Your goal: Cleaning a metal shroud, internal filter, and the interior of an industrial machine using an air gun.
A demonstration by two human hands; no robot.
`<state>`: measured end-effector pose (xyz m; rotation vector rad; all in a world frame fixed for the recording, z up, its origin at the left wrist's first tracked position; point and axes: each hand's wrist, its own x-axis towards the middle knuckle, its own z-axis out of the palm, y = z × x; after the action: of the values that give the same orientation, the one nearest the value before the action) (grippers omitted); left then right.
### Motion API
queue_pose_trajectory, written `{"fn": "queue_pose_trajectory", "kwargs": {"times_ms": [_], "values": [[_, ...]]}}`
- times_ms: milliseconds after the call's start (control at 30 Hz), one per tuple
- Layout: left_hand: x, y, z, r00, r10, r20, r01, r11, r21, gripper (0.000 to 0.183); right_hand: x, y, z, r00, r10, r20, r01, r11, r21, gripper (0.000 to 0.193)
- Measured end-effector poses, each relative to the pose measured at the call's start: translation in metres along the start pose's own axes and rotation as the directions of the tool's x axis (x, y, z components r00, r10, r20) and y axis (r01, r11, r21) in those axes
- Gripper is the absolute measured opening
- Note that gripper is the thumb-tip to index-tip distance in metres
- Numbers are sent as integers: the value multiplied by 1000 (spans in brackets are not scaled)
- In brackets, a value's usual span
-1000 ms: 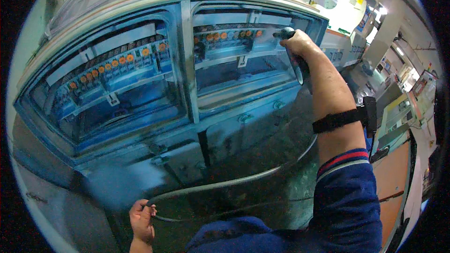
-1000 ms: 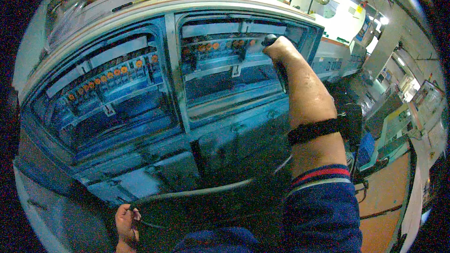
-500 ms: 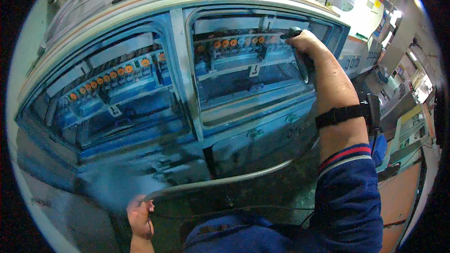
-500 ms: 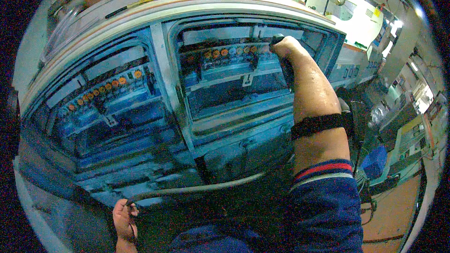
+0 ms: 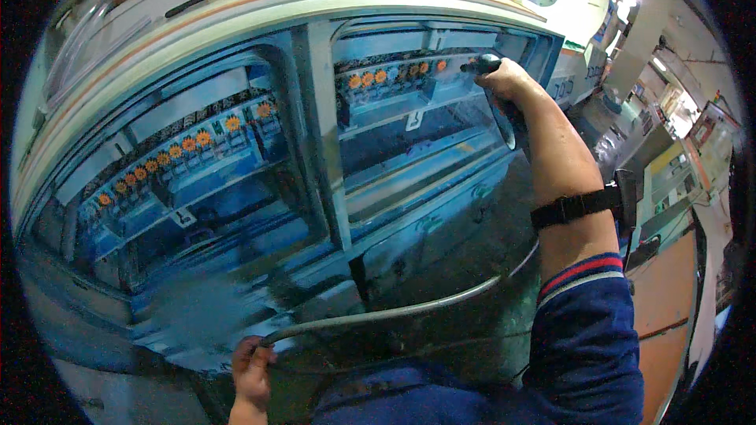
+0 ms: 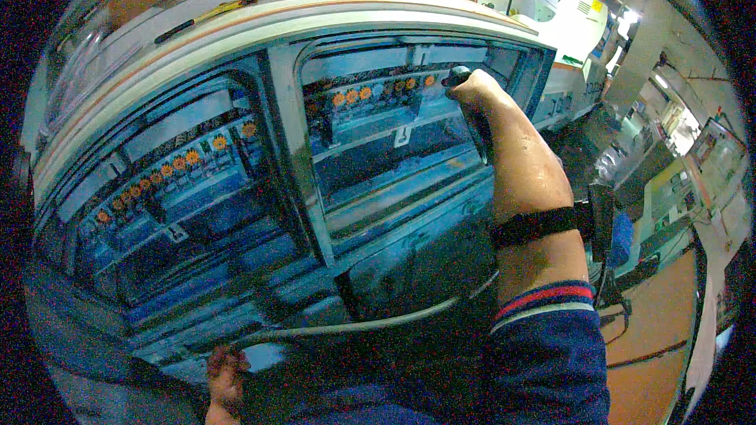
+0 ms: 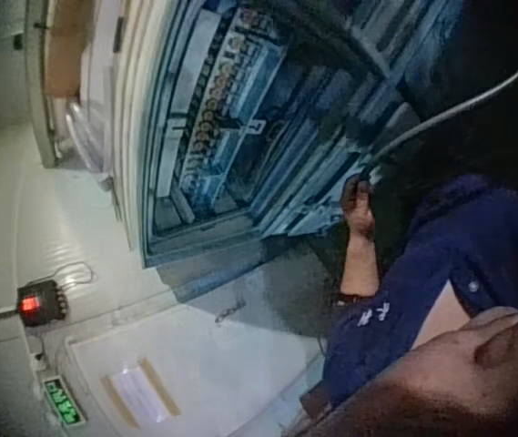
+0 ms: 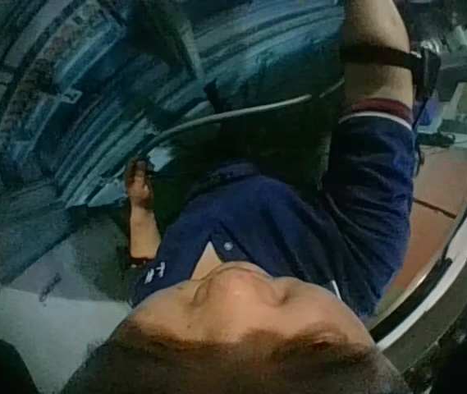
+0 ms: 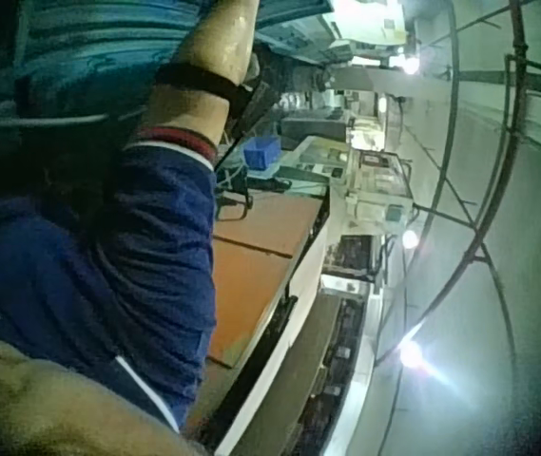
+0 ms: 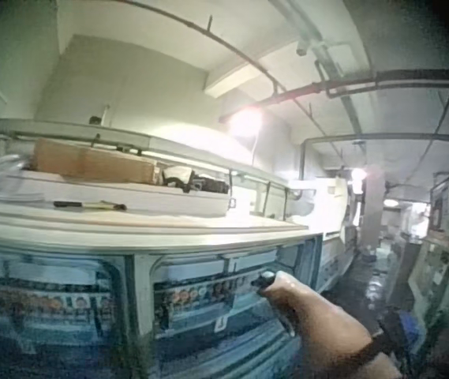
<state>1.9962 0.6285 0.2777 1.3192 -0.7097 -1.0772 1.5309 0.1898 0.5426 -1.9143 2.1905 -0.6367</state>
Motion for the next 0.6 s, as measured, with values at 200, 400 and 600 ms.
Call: {"fn": "queue_pose_trajectory", "kwargs": {"times_ms": [200,400,600], "values": [[43,-27,-60,967,-136,213,108,985,137,30,-56,-12,16,986,4,-168,-19,996,-90,48],[61,5,-41,820,-397,412,126,828,546,47,-134,-49,62,971,-151,-184,132,985,-111,54],[64,-6,-3,722,-355,594,-215,701,680,48,-124,-1,44,972,114,-207,-179,927,-330,49]]}}
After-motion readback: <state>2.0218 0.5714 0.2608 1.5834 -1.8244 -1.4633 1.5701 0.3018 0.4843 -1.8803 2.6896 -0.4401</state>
